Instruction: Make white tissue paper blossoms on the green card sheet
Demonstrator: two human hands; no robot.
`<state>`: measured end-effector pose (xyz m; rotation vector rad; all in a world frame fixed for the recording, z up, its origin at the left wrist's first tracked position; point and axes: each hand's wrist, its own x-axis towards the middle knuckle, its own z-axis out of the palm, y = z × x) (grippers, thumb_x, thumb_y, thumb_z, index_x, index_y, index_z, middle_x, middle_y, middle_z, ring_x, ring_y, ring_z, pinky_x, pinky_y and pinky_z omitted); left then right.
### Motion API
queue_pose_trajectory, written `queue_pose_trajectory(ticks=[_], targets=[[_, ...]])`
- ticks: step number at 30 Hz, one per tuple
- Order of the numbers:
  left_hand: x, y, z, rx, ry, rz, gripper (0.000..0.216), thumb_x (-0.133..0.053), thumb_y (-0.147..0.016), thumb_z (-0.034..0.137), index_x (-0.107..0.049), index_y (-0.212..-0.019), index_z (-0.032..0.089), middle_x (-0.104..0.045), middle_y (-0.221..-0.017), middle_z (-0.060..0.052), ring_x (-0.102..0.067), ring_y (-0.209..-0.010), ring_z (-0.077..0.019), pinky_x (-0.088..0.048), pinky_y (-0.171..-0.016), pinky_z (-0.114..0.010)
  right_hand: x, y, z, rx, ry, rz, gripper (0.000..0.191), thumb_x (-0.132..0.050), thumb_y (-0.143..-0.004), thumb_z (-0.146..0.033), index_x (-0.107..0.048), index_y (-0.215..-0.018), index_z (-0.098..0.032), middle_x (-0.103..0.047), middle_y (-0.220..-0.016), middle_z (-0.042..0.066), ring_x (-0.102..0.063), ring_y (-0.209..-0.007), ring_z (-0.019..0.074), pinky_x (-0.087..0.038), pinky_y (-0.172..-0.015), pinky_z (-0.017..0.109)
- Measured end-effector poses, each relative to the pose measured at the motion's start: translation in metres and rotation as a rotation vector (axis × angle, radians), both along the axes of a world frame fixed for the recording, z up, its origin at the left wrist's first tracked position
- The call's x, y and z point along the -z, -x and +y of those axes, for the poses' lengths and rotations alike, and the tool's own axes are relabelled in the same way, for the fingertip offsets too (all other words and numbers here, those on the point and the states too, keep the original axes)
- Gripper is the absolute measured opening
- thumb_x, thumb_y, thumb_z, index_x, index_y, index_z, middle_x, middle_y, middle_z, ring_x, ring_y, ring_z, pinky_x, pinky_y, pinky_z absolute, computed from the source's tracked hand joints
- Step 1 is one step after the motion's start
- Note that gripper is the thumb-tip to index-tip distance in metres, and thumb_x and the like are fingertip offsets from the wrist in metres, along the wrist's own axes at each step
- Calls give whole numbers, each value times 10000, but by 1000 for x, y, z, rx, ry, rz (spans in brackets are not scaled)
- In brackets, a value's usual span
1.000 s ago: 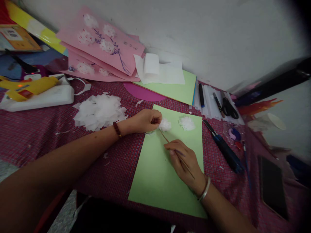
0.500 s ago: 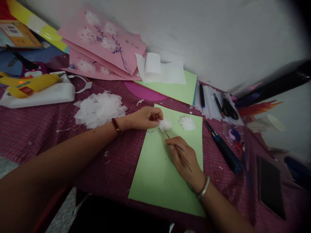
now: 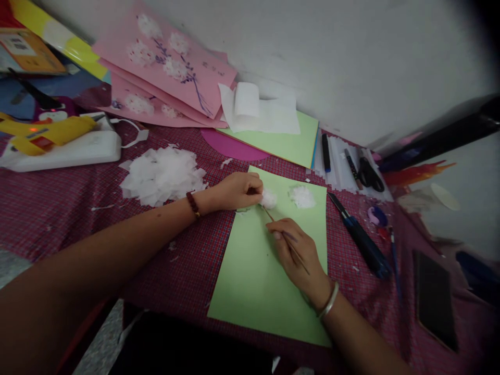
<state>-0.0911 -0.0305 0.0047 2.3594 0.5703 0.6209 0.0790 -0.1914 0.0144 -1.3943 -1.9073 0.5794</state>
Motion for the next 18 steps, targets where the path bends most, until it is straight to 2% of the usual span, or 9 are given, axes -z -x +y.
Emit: queue_pose_trajectory(ticks=[9, 18], targets=[[-4, 3, -2, 44, 66, -19, 78, -521, -660, 69, -547, -646, 141, -549, -702, -4, -490, -657, -96, -378, -621, -232, -6, 0, -4, 11, -19, 115, 173, -433, -949, -177, -594, -997, -219, -579, -855, 21, -574, -735, 133, -467, -650, 263], [-3, 2, 0, 16, 69, -4, 71, -512, -697, 110, -545, -647, 147, -552, -697, -3, -496, -659, -96, -378, -637, -234, -2, 2, 2, -28, 15, 37, 176, -427, -957, -198, -578, -1045, -221, -598, -918, 39, -584, -810, 153, -472, -709, 291]])
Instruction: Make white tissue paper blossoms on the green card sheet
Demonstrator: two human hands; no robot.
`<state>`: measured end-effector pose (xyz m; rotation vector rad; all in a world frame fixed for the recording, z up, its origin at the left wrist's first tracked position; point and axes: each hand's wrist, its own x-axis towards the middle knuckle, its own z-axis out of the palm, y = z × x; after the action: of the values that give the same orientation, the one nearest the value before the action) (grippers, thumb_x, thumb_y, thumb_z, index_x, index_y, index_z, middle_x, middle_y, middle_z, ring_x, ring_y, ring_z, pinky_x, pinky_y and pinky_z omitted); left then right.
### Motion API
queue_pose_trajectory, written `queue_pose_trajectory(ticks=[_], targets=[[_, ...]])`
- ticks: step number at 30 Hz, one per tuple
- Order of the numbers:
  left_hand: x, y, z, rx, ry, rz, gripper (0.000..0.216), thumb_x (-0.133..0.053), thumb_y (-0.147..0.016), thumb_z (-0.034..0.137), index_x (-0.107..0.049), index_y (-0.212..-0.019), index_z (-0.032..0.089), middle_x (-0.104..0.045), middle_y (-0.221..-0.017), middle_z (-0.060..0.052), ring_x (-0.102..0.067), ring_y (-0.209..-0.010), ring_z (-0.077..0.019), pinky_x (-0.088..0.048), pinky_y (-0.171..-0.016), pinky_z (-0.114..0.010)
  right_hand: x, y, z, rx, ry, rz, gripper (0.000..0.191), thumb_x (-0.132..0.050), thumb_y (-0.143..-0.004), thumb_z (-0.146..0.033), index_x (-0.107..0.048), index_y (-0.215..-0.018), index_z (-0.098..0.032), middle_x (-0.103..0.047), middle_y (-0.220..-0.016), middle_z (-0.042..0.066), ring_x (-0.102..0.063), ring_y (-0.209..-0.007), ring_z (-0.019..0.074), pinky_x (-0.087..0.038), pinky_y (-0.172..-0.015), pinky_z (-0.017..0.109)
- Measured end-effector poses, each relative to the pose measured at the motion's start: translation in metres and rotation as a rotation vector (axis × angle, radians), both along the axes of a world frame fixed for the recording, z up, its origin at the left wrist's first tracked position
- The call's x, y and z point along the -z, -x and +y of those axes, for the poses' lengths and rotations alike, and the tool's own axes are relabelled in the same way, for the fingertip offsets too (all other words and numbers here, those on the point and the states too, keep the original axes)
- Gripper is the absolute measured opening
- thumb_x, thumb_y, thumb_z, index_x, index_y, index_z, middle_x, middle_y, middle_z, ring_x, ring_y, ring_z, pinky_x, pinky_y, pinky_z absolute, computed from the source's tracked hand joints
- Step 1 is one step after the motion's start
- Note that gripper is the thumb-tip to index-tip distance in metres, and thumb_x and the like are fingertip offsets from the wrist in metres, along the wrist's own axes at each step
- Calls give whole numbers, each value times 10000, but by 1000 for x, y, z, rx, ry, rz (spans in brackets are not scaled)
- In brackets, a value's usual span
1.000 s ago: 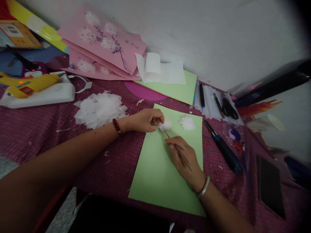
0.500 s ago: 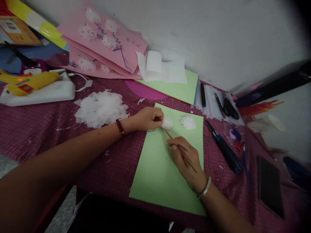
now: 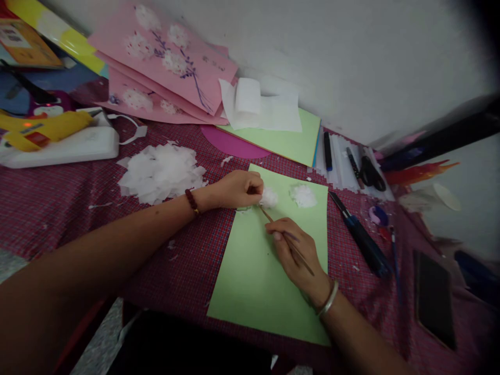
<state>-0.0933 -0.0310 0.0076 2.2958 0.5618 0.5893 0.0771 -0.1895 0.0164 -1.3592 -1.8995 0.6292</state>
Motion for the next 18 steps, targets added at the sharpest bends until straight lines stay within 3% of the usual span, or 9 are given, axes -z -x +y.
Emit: queue_pose_trajectory(ticks=[6, 14, 18], targets=[[0, -1, 1, -17, 10, -3, 77, -511, -698, 123, -542, -632, 147, -545, -674, 3, -485, -636, -89, -373, -617, -230, -1, 0, -1, 47, 4, -67, 171, -417, -957, -195, -583, -993, -216, -588, -846, 27, -568, -730, 144, -458, -662, 281], [-6, 1, 1, -11, 107, -35, 64, -490, -643, 104, -536, -622, 143, -533, -652, 13, -470, -610, -80, -358, -585, -224, -3, -3, -7, 98, 5, 83, 164, -434, -947, -193, -595, -951, -219, -594, -840, 16, -580, -714, 136, -479, -653, 276], [-12, 6, 5, -10, 222, -46, 80, -461, -633, 93, -522, -620, 142, -520, -632, 20, -456, -598, -74, -355, -564, -210, -2, -4, -6, 196, 37, 152, 174, -445, -953, -228, -619, -958, -232, -613, -832, 7, -582, -688, 133, -487, -628, 271]])
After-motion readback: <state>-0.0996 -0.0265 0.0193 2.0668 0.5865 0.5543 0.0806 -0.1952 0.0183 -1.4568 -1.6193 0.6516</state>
